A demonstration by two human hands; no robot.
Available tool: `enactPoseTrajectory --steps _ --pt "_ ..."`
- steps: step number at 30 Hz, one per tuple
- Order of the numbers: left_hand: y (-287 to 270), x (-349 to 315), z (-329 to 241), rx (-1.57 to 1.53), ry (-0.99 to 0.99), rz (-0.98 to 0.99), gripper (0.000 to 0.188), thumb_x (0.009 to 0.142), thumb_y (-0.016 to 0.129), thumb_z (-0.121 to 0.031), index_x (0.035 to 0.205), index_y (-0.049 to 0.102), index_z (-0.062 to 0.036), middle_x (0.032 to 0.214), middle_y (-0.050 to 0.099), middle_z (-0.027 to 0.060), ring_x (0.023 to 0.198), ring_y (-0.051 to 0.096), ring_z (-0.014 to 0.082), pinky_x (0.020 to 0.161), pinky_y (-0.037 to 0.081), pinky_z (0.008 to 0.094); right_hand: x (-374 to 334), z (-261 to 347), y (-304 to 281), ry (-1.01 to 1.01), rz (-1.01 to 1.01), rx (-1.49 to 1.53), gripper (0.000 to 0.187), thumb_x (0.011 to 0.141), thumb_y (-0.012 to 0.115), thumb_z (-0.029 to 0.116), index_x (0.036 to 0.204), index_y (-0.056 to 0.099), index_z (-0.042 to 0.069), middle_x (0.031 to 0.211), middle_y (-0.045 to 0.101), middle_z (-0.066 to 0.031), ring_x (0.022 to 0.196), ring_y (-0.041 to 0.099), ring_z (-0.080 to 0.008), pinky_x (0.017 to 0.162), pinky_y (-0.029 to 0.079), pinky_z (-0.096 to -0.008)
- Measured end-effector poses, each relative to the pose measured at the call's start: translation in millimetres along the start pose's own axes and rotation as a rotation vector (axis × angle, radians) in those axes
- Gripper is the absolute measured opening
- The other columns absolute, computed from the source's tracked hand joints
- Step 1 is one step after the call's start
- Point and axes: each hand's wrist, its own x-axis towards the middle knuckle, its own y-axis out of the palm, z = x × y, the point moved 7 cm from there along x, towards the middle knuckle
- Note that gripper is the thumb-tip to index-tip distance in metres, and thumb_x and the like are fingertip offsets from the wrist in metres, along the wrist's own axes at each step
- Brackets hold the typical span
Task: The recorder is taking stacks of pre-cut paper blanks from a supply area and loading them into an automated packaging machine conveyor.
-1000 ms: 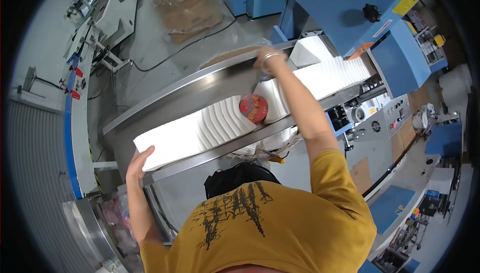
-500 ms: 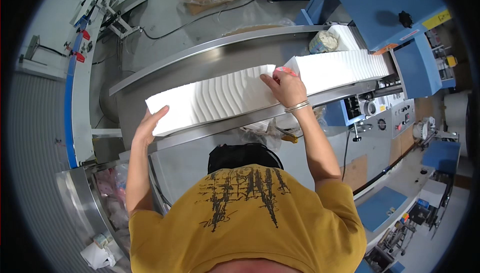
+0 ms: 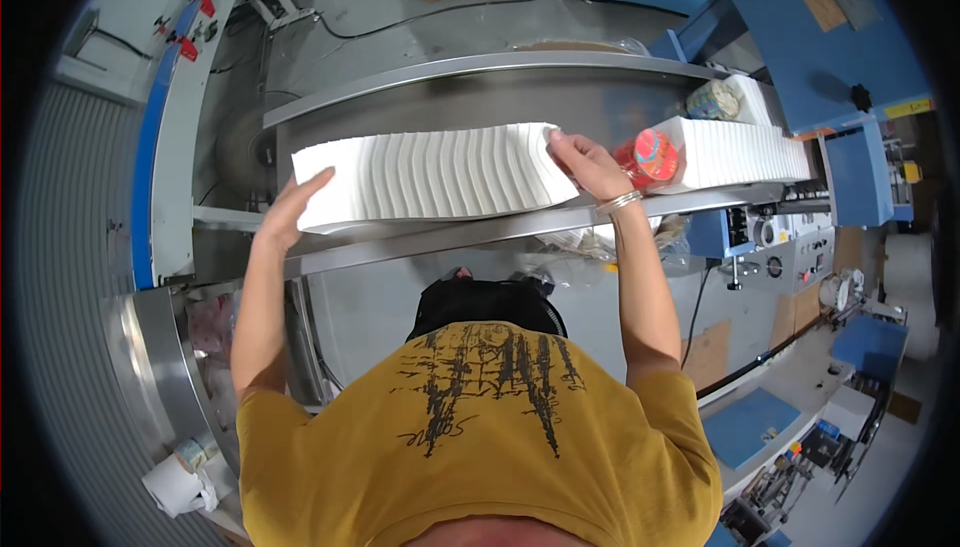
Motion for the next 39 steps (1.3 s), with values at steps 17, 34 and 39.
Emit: enactPoseTrajectory --steps 17,34,39 --pt "73.7 -23.4 -4.2 -0.131 0.245 0.011 0.067 0.079 0.074 -0.028 0.133 0.046 -0.0002 0.130 0.054 0.0125 0.121 0.050 0.0217 0.101 0.039 0.0322 -16.1 21.9 32.0 0.190 0.014 0.412 0.092 0.069 0.078 0.044 0.137 0.039 -0.004 0.140 0.042 -0.0149 0.131 0.035 -0.0270 0.108 0.026 -0.0394" --pt "-178.1 -233.0 54.5 -0.448 0.553 -0.480 0.071 0.078 0.076 -0.027 0.135 0.042 0.0008 0.128 0.055 0.0115 0.119 0.051 0.0212 0.102 0.039 0.0336 11.9 275.6 282.2 -0.287 0.673 0.360 0.072 0.078 0.074 0.020 0.137 0.038 -0.002 0.135 0.048 -0.0129 0.123 0.046 -0.0259 0.102 0.037 -0.0360" --pt "-307.5 -334.4 142.7 -0.570 0.368 -0.703 0.075 0.080 0.072 -0.038 0.137 0.041 -0.0010 0.136 0.047 0.0140 0.123 0.046 0.0245 0.104 0.037 0.0354 3.8 382.0 513.7 -0.241 1.091 0.283 0.062 0.080 0.073 0.023 0.130 0.047 -0.003 0.124 0.057 -0.0118 0.111 0.056 -0.0219 0.091 0.046 -0.0324"
